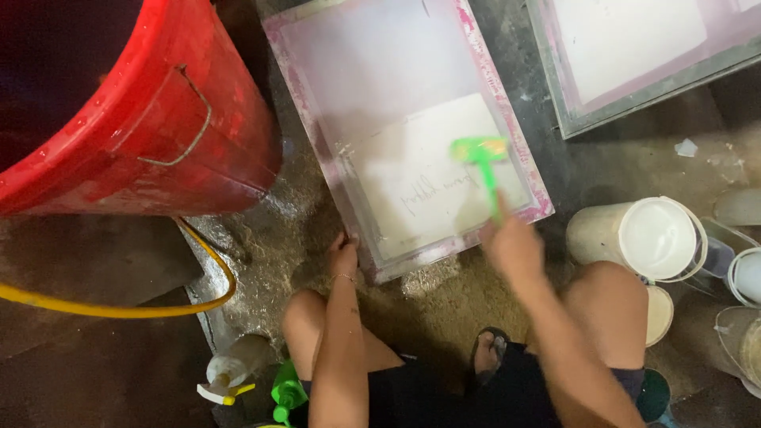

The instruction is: Scrubbing screen printing frames with a brush and cleaning solution to remove ink or emulsion.

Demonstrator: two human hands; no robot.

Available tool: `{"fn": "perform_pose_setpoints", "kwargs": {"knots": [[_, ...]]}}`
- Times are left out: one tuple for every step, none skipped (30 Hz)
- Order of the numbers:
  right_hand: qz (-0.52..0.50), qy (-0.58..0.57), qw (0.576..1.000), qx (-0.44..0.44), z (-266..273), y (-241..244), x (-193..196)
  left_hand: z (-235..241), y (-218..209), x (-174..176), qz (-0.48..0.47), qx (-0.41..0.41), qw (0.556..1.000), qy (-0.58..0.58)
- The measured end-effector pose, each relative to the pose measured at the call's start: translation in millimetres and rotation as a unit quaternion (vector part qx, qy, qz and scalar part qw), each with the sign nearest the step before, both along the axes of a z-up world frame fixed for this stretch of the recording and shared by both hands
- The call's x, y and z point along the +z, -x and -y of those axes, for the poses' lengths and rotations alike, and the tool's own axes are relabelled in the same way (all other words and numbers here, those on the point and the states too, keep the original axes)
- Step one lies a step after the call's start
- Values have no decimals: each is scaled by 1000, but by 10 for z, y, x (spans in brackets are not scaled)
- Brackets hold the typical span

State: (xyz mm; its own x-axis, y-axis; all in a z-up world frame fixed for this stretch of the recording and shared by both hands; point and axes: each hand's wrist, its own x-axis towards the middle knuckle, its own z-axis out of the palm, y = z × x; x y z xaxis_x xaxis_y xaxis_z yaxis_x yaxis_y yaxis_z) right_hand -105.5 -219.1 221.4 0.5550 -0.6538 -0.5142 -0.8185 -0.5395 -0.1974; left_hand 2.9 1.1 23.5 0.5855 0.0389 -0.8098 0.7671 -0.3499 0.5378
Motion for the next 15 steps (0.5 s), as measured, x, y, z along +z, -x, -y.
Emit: {"fn": "perform_pose_setpoints", "kwargs": {"knots": [[-39, 5, 999, 18, -116, -30, 7, 12, -20, 30, -2, 7, 1000, 4], [-40, 4, 999, 19, -338, 50, 126, 2, -19, -72, -3, 9, 1000, 3], [-92, -70, 990, 77, -566, 127, 242, -14, -22, -179, -6, 7, 1000, 3], [-142, -145, 969, 137, -804, 192, 346, -60, -36, -290, -8, 8, 1000, 1], [-142, -147, 968, 142, -866, 509, 85, -31, -99, -211, -8, 12, 1000, -2], [-96, -98, 972, 193, -945, 837, -175, -24, -148, -138, -50, 35, 998, 4], [-49, -48, 968, 242, -1025, 1167, -432, -17, -198, -68, -91, 58, 994, 10], [-51, -50, 966, 248, -950, 1122, -484, -8, -208, -47, -93, 65, 994, 9], [22, -29, 967, 251, -872, 1081, -536, 4, -213, -26, -78, 47, 996, 21], [93, -10, 965, 246, -827, 1071, -582, 7, -193, -8, -66, 23, 997, 32], [89, -14, 965, 247, -828, 832, -550, -19, -157, 62, -71, 25, 997, 29], [71, -40, 972, 218, -791, 551, -525, 8, -182, 140, -74, 48, 996, 31], [53, -65, 978, 189, -750, 269, -488, 41, -206, 228, -78, 70, 994, 34], [56, -64, 978, 188, -827, 383, -468, 28, -191, 250, -75, 69, 994, 34], [71, -84, 971, 214, -899, 488, -452, 21, -183, 269, -79, 79, 993, 41]]}}
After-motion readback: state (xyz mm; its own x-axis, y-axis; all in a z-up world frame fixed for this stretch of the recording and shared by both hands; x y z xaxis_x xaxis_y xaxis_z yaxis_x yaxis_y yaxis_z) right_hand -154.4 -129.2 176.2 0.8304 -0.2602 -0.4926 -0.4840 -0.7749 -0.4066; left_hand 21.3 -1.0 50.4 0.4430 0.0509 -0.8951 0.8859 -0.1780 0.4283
